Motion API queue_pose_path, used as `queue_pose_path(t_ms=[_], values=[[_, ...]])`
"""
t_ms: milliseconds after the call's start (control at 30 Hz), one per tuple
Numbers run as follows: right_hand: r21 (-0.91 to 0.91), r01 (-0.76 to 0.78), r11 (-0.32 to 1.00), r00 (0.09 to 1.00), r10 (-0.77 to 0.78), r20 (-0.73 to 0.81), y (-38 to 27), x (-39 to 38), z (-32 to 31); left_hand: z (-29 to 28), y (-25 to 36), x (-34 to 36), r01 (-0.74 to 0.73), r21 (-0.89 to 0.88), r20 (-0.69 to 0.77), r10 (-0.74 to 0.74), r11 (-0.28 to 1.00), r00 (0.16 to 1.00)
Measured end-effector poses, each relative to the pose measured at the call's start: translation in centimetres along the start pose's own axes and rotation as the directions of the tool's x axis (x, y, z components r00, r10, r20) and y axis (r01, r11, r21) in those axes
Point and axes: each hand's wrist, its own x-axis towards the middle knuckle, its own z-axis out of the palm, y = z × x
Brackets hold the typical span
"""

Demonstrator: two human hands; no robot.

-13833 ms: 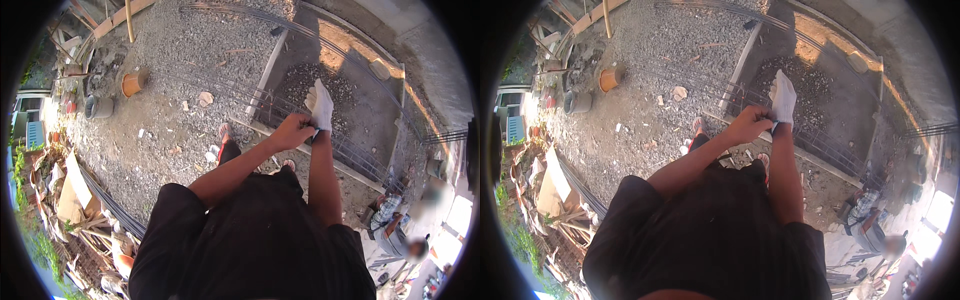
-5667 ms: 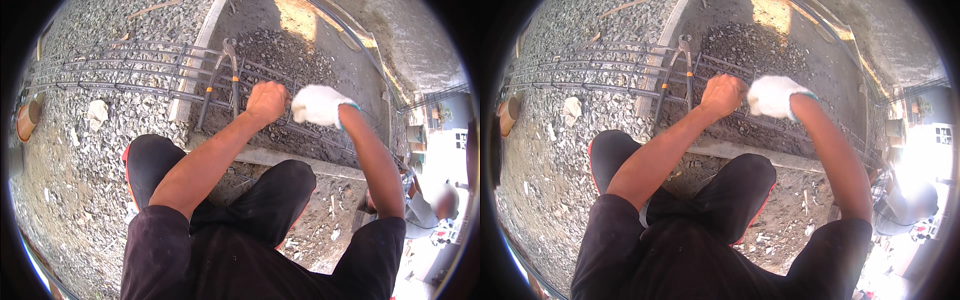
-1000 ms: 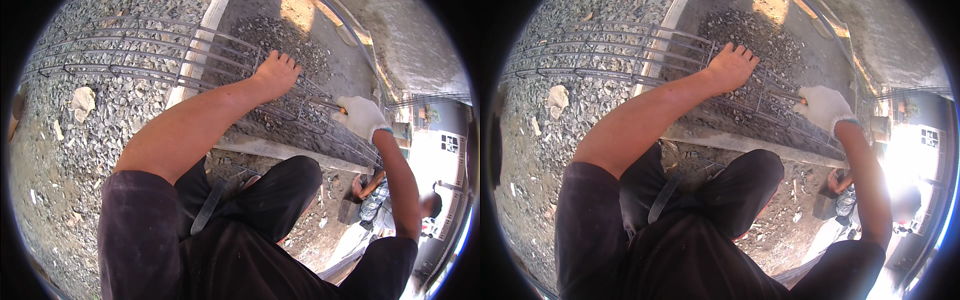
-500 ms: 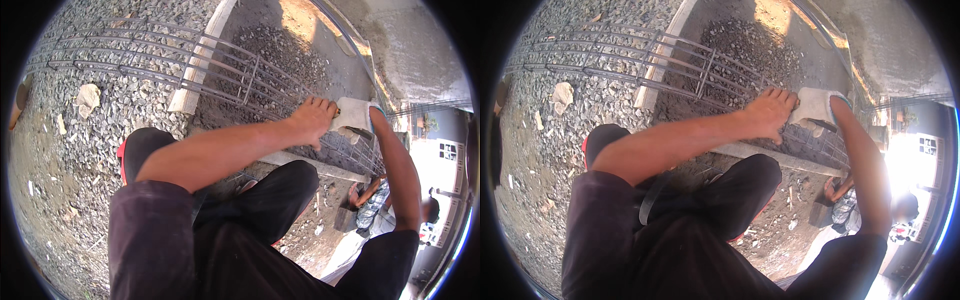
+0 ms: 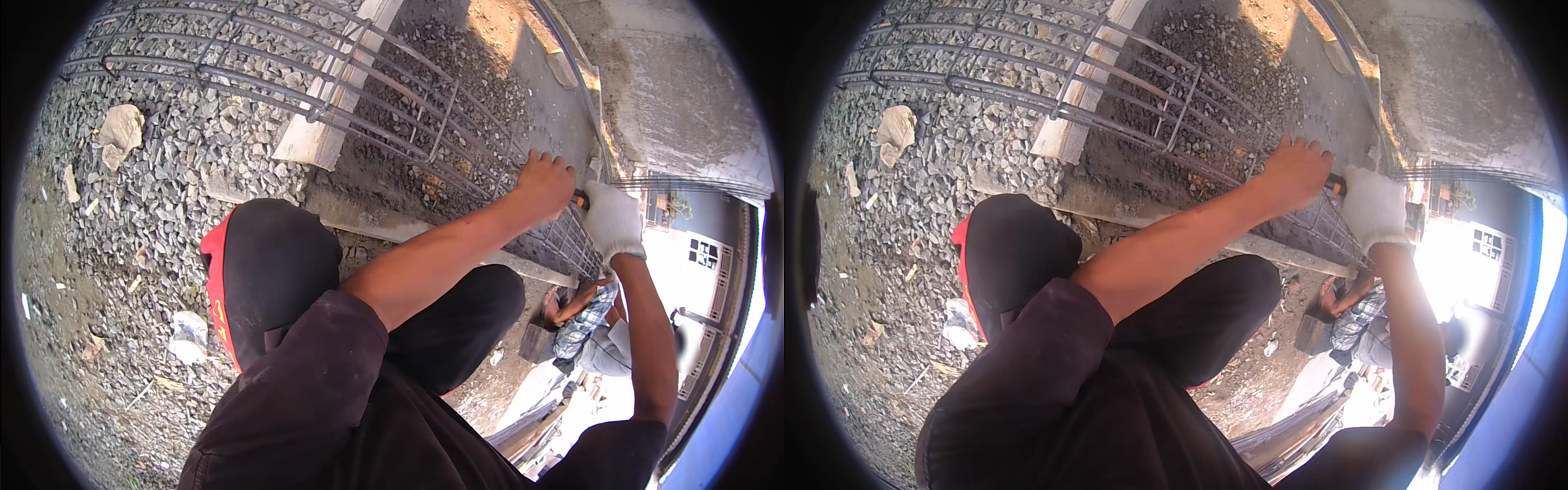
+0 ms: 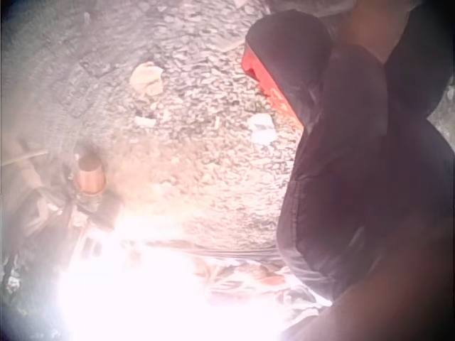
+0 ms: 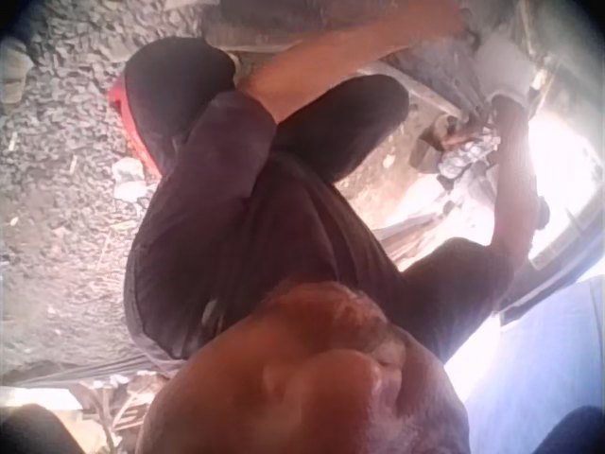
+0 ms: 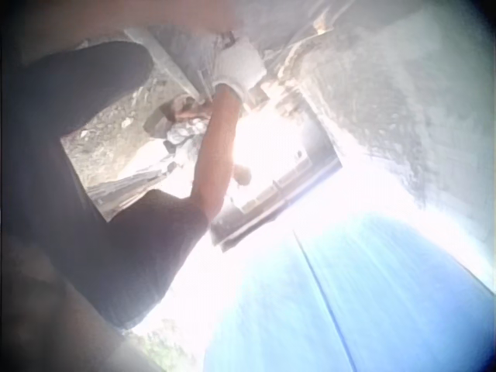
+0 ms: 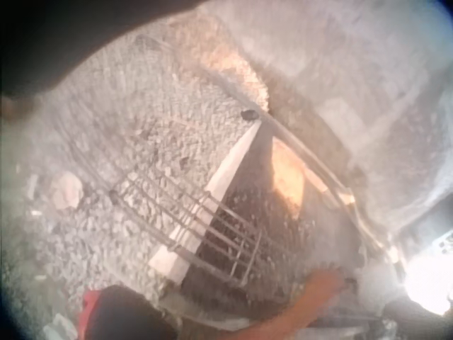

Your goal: The person puts on a white glove and uses pliers to tie wire around a rebar grid at a construction site. They repeatedly bend and twist wire segments to secure the rebar intersections while kneeling on the ground.

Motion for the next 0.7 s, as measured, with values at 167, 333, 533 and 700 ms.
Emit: queue_pose_path(t_ms=[167, 333, 533, 700], values=[[0.417, -0.185, 0.89, 0.941, 0.038, 0.335, -0.7, 0.0, -4.6, 2.6, 2.1, -1.5, -0.044, -0.065, -0.243, 0.027, 0.997, 0.97], [-0.105, 0.019, 0.994, 0.97, -0.044, -0.238, -1.4, 0.5, -4.5, 1.7, -1.9, 3.2, 0.054, -0.309, 0.113, -0.02, 0.95, 0.993], [0.385, -0.294, 0.875, 0.906, 0.126, 0.405, 0.0, 0.8, -2.4, 2.8, 0.2, 0.4, -0.126, -0.124, -0.272, 0.088, 0.984, 0.958], [0.399, -0.094, 0.912, 0.99, 0.044, 0.132, -0.9, -1.0, -2.3, 2.2, -0.6, 1.1, -0.017, -0.248, 0.146, 0.055, 0.969, 0.988]])
